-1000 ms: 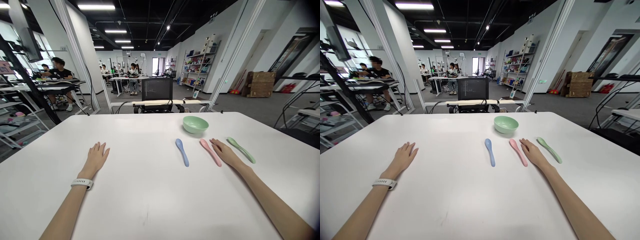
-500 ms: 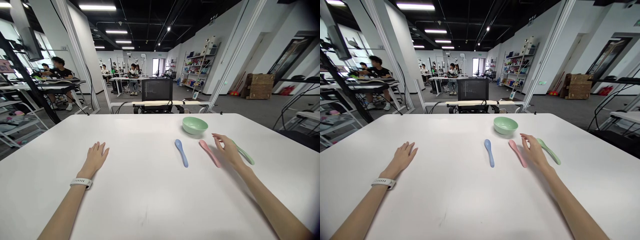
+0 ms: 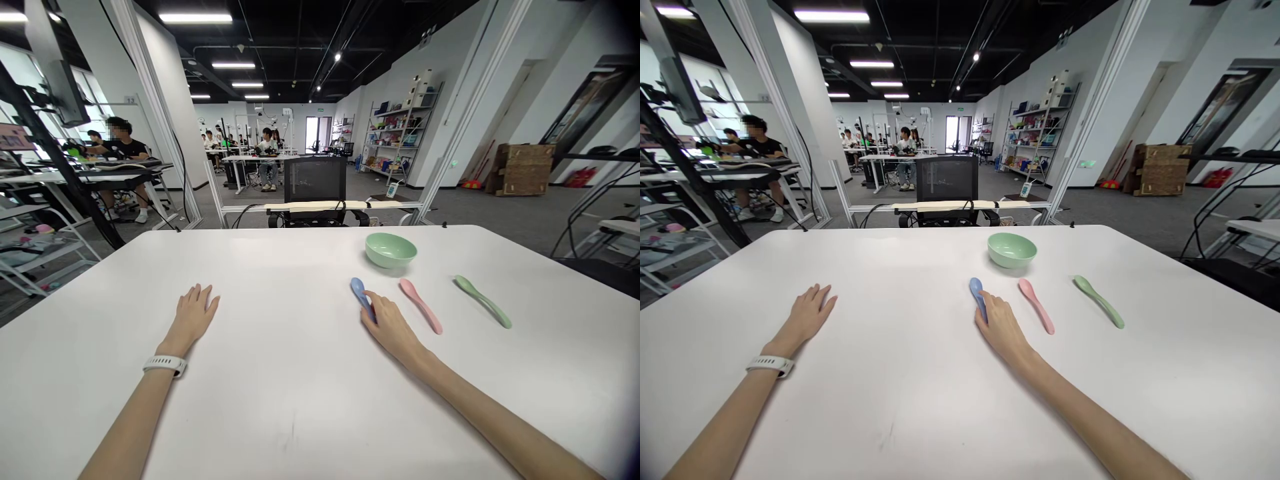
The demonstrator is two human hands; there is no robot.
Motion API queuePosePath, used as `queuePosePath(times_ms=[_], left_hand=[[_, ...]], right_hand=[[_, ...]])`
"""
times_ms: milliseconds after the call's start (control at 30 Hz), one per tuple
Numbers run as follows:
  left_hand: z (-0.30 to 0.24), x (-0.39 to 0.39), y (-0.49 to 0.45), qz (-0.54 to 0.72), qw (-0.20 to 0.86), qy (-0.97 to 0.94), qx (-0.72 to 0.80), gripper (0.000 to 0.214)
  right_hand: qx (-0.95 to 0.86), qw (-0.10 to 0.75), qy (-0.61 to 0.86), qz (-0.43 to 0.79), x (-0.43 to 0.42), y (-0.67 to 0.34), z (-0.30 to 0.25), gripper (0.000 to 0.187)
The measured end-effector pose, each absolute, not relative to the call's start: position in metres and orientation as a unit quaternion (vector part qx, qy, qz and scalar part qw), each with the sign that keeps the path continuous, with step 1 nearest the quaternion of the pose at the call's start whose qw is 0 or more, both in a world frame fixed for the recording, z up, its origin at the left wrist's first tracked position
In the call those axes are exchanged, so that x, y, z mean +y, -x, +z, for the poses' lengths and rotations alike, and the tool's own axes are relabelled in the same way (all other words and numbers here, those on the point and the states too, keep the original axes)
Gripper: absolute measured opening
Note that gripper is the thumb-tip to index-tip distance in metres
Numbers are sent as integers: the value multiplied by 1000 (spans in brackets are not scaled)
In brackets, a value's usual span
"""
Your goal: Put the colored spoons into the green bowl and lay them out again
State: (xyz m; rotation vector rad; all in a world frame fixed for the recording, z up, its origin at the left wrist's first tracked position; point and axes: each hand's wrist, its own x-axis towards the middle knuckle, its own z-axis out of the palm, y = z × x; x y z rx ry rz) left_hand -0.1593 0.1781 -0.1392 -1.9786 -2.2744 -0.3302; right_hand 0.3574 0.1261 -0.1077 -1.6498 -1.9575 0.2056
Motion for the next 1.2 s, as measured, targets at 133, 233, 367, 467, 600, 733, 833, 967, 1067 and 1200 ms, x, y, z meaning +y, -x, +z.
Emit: queuePosePath(times_ms=[133,233,367,467,600,733,833,967,1067,1200], left_hand=[[-139,177,158,-110,54,653,-748,82],[-139,176,157,-114,59,654,-746,80],[-139,175,156,-114,59,652,-748,80],[-140,175,156,-113,55,652,-748,79],[-140,174,156,-119,56,653,-746,77],[-141,175,156,-127,57,653,-745,76],[-141,175,155,-129,57,653,-744,76],[-138,174,154,-127,58,652,-745,74],[-136,173,152,-116,49,648,-751,76],[-135,171,149,-114,46,649,-751,76]], right_hand=[[-711,308,626,82,134,-374,-96,43],[-692,342,634,46,150,-398,-78,47],[-693,326,643,-3,184,-432,-50,48],[-695,273,663,-52,213,-446,-32,45],[-693,166,696,-88,246,-452,-18,44],[-689,88,713,-92,265,-450,-16,43],[-689,74,715,-93,271,-447,-20,41],[-682,88,722,-76,270,-444,-24,42],[-672,133,725,-74,262,-450,-26,45],[-654,240,712,-87,240,-476,-34,51]])
